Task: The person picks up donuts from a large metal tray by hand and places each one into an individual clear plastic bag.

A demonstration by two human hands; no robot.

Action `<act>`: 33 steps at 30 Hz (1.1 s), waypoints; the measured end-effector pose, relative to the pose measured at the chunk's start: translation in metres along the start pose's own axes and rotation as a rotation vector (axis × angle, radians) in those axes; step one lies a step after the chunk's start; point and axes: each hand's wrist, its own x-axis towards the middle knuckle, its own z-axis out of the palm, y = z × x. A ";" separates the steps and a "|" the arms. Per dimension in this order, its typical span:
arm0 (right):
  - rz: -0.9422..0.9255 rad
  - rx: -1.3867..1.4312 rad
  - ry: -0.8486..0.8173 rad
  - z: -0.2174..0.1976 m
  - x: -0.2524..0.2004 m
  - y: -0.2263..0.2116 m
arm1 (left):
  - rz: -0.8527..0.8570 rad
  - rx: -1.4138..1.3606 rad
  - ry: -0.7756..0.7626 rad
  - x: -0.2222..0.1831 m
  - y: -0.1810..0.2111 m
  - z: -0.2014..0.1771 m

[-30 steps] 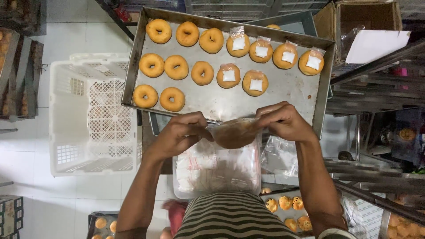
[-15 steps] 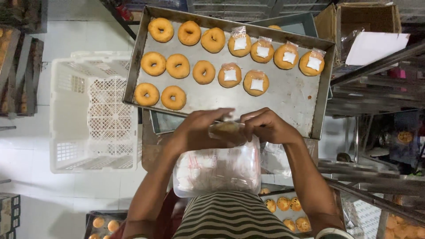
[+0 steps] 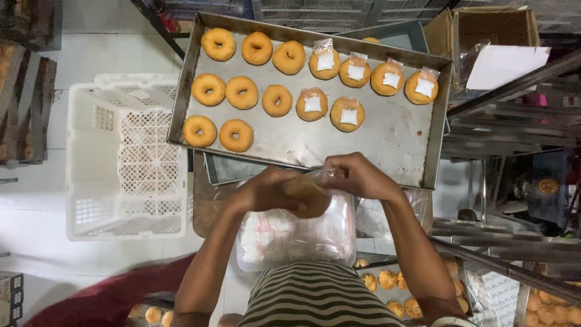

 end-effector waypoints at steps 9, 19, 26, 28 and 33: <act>0.028 0.131 0.065 0.022 -0.006 0.008 | 0.136 -0.511 0.219 -0.078 -0.123 -0.009; 0.147 0.316 0.172 0.056 -0.059 0.066 | -0.346 -0.177 1.117 -0.228 -0.221 -0.094; 0.271 0.352 0.245 0.066 -0.084 0.078 | -0.648 0.392 1.233 -0.236 -0.387 -0.099; 0.277 0.351 0.258 0.070 -0.090 0.082 | -0.659 0.585 1.204 -0.223 -0.396 -0.090; 0.282 0.345 0.264 0.077 -0.103 0.090 | -0.911 0.540 1.062 -0.190 -0.404 -0.069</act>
